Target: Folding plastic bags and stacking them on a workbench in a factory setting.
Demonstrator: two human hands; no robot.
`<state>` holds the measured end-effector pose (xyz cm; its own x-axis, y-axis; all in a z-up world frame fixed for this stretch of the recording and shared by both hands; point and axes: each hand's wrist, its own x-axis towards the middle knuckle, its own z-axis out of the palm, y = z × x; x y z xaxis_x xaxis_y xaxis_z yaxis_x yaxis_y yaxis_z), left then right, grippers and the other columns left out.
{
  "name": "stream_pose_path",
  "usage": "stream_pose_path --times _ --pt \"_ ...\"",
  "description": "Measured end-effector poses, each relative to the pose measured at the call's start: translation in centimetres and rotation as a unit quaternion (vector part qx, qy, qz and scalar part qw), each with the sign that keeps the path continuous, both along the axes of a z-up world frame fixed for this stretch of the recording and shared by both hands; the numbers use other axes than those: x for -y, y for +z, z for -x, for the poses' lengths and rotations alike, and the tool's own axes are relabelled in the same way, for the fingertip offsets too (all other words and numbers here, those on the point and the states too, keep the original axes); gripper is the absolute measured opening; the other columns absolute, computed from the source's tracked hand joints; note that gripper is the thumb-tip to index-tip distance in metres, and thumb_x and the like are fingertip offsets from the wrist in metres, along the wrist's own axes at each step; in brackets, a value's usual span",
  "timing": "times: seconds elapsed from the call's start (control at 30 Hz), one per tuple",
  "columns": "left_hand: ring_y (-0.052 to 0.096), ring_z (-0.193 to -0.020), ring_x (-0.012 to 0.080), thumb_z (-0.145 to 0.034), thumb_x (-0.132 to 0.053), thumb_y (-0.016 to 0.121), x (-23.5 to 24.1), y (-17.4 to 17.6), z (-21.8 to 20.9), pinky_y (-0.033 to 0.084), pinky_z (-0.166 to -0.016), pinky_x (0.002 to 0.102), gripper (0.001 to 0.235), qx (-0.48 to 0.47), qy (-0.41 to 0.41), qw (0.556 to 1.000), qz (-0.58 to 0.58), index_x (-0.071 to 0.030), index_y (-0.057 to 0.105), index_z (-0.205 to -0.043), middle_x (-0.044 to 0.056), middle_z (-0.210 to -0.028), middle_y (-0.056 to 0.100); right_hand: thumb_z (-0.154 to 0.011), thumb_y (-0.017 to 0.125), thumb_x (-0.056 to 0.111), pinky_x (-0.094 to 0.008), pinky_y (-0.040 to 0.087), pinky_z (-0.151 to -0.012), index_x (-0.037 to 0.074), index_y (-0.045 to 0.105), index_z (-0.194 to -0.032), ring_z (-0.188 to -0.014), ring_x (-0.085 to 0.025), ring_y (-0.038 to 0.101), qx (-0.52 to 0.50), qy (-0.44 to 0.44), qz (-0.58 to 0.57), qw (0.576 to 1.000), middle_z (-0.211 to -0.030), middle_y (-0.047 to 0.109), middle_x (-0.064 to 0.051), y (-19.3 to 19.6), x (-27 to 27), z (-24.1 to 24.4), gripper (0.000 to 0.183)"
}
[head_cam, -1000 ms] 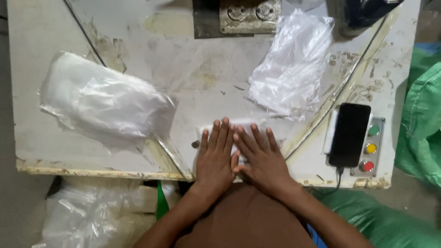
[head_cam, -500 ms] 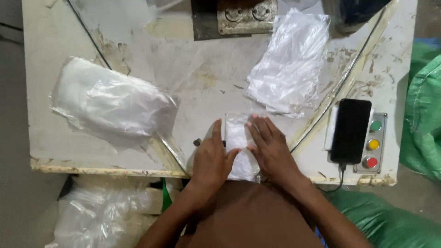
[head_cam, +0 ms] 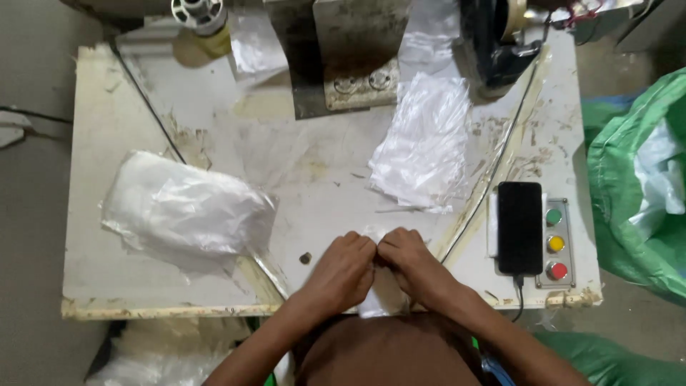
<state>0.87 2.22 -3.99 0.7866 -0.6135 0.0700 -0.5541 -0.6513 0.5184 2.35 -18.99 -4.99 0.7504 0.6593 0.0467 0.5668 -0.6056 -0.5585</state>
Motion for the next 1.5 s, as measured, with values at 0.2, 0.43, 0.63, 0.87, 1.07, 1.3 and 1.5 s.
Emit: stream_pose_path --times 0.2,0.43,0.63,0.87,1.07,1.3,1.5 --pt "0.055 -0.06 0.0364 -0.096 -0.014 0.073 -0.3 2.4 0.8 0.042 -0.051 0.048 0.035 -0.09 0.048 0.991 0.09 -0.004 0.05 -0.121 0.017 -0.114 0.054 -0.098 0.06 0.008 -0.04 0.05 -0.074 0.01 0.057 -0.125 -0.086 -0.029 0.065 -0.202 0.043 -0.06 0.977 -0.113 0.056 -0.01 5.4 0.8 -1.7 0.027" --pt "0.052 -0.082 0.0296 -0.096 -0.017 0.071 0.5 -0.4 1.0 0.042 -0.063 0.042 0.013 0.079 0.044 0.996 -0.024 -0.008 0.064 -0.091 0.008 -0.086 0.059 -0.085 0.057 -0.003 -0.041 0.038 -0.074 0.017 0.065 -0.098 -0.082 -0.028 0.053 -0.093 0.076 0.068 0.99 -0.094 0.058 -0.004 2.2 0.0 -1.4 0.026" --pt "0.053 -0.091 0.0293 -0.096 -0.027 0.071 0.1 1.9 -0.6 0.046 -0.075 0.043 0.034 0.022 0.036 0.996 -0.079 -0.007 0.053 -0.117 0.015 -0.108 0.056 -0.075 0.068 -0.011 -0.044 0.046 -0.076 0.008 0.062 -0.114 -0.097 -0.031 0.054 -0.086 -0.016 0.122 0.989 -0.117 0.057 -0.014 4.7 -1.3 -1.2 0.044" --pt "0.078 -0.087 0.0145 -0.1 -0.017 0.059 -5.2 12.9 -3.7 0.056 -0.071 0.028 0.034 -0.187 0.06 0.961 0.193 -0.01 0.07 -0.13 0.005 -0.115 0.082 -0.076 0.085 0.013 -0.032 0.063 -0.09 0.021 0.07 -0.129 -0.097 -0.014 0.073 -0.191 -0.199 -0.19 0.942 -0.122 0.078 -0.006 14.0 3.9 -9.4 0.056" --pt "0.071 -0.116 0.0377 -0.092 0.01 0.065 -4.5 6.9 -1.0 0.057 -0.106 0.048 0.034 0.169 0.019 0.977 0.126 0.003 0.066 -0.126 0.024 -0.123 0.072 -0.111 0.065 0.025 -0.041 0.049 -0.072 0.006 0.067 -0.118 -0.091 -0.023 0.06 0.145 -0.411 -0.168 0.884 -0.106 0.067 -0.01 5.0 17.4 -26.8 0.021" --pt "0.069 -0.121 0.0339 -0.095 0.006 0.059 -1.5 3.8 2.1 0.052 -0.108 0.049 0.031 0.155 0.079 0.973 0.148 0.001 0.068 -0.125 0.018 -0.126 0.072 -0.102 0.052 0.055 -0.054 0.043 -0.099 0.017 0.078 -0.101 -0.138 -0.035 0.051 -0.223 -0.496 -0.138 0.828 -0.148 0.059 -0.014 6.7 13.8 -29.5 0.046" --pt "0.065 -0.125 0.0397 -0.095 0.004 0.059 -0.3 4.4 2.0 0.053 -0.106 0.052 0.023 0.177 0.103 0.962 0.181 0.004 0.069 -0.116 0.021 -0.126 0.07 -0.112 0.056 0.027 -0.034 0.051 -0.079 0.009 0.075 -0.096 -0.086 -0.012 0.061 -0.004 -0.38 -0.253 0.89 -0.09 0.069 -0.002 6.6 14.6 -26.6 0.031"
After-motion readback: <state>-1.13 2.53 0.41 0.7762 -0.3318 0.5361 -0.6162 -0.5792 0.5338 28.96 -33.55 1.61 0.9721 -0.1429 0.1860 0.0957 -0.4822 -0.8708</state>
